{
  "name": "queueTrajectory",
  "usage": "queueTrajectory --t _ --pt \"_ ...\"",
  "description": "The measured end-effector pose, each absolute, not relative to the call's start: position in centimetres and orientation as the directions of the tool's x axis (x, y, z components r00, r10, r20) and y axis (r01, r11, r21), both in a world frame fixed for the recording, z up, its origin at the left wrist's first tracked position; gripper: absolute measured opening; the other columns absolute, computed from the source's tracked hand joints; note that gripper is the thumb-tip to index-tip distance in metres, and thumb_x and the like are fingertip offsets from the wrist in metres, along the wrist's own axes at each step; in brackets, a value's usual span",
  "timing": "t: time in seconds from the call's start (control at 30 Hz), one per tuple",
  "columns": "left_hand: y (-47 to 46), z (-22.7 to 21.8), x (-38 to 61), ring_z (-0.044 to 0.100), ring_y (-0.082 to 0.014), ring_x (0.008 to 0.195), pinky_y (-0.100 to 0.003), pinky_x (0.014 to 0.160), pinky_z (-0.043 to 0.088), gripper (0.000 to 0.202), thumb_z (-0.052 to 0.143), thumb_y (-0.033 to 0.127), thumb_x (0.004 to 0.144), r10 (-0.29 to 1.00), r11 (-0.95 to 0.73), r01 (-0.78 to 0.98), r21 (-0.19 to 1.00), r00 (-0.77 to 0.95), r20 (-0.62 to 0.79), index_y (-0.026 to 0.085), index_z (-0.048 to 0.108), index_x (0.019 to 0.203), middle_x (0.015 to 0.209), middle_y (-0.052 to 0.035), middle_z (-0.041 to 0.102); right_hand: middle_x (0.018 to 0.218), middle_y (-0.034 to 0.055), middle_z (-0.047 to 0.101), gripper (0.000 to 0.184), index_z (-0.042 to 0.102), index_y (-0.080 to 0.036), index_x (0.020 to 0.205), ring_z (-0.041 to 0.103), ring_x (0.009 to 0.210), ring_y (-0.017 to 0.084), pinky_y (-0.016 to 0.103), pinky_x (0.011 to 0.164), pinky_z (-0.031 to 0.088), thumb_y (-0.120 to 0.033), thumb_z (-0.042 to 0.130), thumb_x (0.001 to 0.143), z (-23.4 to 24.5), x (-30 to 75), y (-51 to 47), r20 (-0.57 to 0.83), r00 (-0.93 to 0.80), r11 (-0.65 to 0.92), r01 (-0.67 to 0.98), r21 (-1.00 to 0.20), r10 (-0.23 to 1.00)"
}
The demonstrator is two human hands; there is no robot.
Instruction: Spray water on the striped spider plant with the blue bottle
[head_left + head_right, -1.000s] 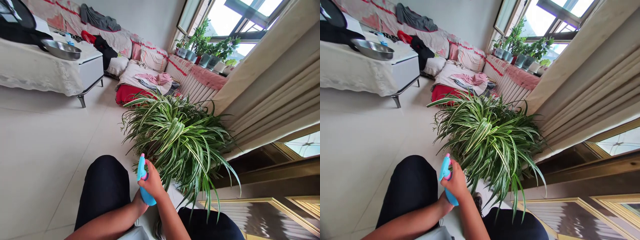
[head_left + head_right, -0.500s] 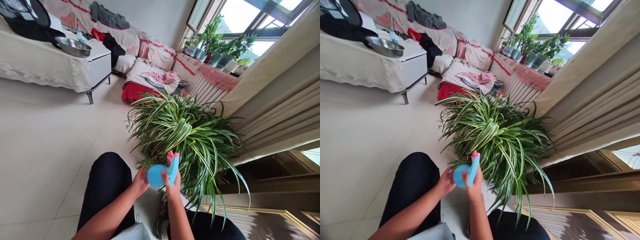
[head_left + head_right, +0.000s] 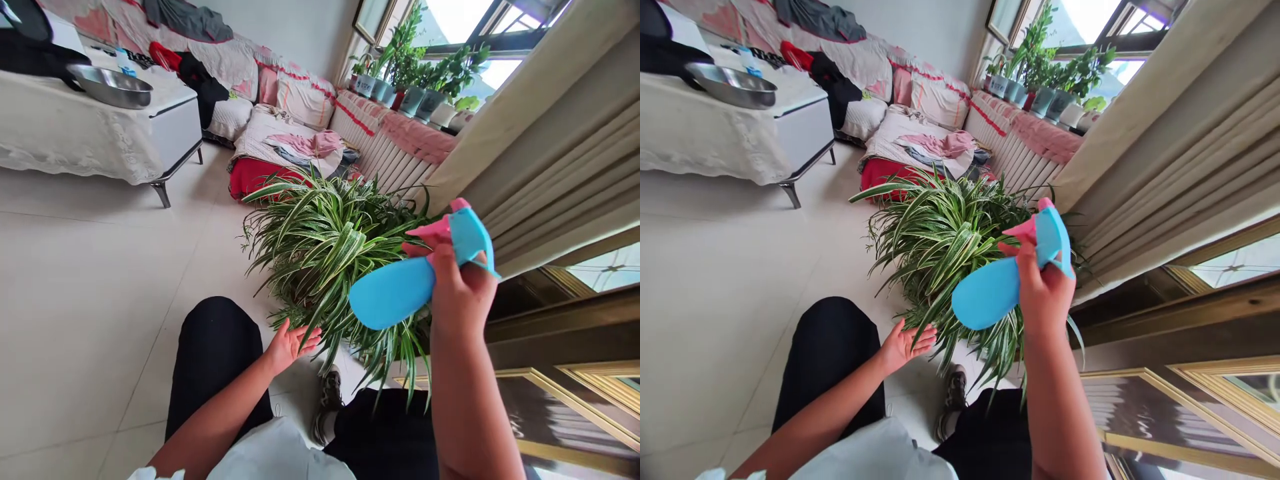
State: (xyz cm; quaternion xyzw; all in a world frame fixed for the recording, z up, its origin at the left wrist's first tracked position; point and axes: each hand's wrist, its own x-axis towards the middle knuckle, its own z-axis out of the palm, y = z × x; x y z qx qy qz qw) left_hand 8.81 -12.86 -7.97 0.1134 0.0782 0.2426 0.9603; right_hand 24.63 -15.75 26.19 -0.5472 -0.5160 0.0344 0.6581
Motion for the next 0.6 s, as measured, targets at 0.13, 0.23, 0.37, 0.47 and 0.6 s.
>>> queueTrajectory --t 0.13,0.23,0.37,0.47,0.6 --pt "-12.9 -7.4 8.4 0.056 -0.0273 0.123 -0.044 0.115 0.022 0.064 0.029 0.060 0.092 0.519 0.835 -0.479 0.272 0.849 -0.099 0.012 0.066 0.113 0.127 -0.0130 0.066 0.096 0.0101 0.071 0.026 0.065 -0.015 0.108 0.075 0.074 0.021 0.024 0.055 0.052 -0.024 0.058 0.085 27.7 25.7 -15.3 0.671 0.463 0.404 0.552 -0.729 0.579" --pt "-12.9 -7.4 8.3 0.055 -0.0284 0.124 -0.044 0.115 0.023 0.063 0.033 0.060 0.091 0.528 0.827 -0.481 0.291 0.842 -0.110 0.011 0.065 0.115 0.127 -0.0156 0.065 0.097 0.0116 0.071 0.015 0.067 -0.012 0.091 0.075 0.073 0.021 0.024 0.054 0.050 -0.022 0.059 0.083 28.8 26.5 -15.3 0.681 0.461 0.402 0.567 -0.720 0.569" --pt "-13.0 -7.5 8.3 0.053 -0.0290 0.126 -0.044 0.115 0.021 0.064 0.032 0.059 0.091 0.518 0.830 -0.456 0.320 0.844 -0.140 0.009 0.062 0.118 0.127 -0.0175 0.065 0.089 0.0107 0.072 0.021 0.066 -0.010 0.096 0.074 0.070 0.020 0.027 0.055 0.050 -0.025 0.060 0.082 30.3 27.1 -15.4 0.684 0.473 0.414 0.556 -0.721 0.555" --pt "-13.2 -7.4 8.4 0.056 -0.0287 0.124 -0.045 0.115 0.021 0.065 0.030 0.059 0.091 0.512 0.830 -0.434 0.350 0.841 -0.173 0.009 0.062 0.118 0.123 -0.0174 0.067 0.090 0.0113 0.073 0.028 0.067 -0.006 0.097 0.074 0.073 0.021 0.028 0.057 0.048 -0.028 0.058 0.082 31.1 27.6 -15.3 0.663 0.475 0.394 0.549 -0.737 0.579" --pt "-13.3 -7.1 8.8 0.058 -0.0306 0.120 -0.049 0.114 0.023 0.064 0.030 0.058 0.091 0.517 0.823 -0.401 0.401 0.822 -0.240 0.008 0.063 0.115 0.119 -0.0192 0.068 0.091 0.0120 0.073 0.029 0.067 -0.004 0.092 0.073 0.070 0.018 0.028 0.056 0.048 -0.030 0.058 0.083 31.3 28.4 -14.8 0.675 0.446 0.376 0.589 -0.716 0.587"
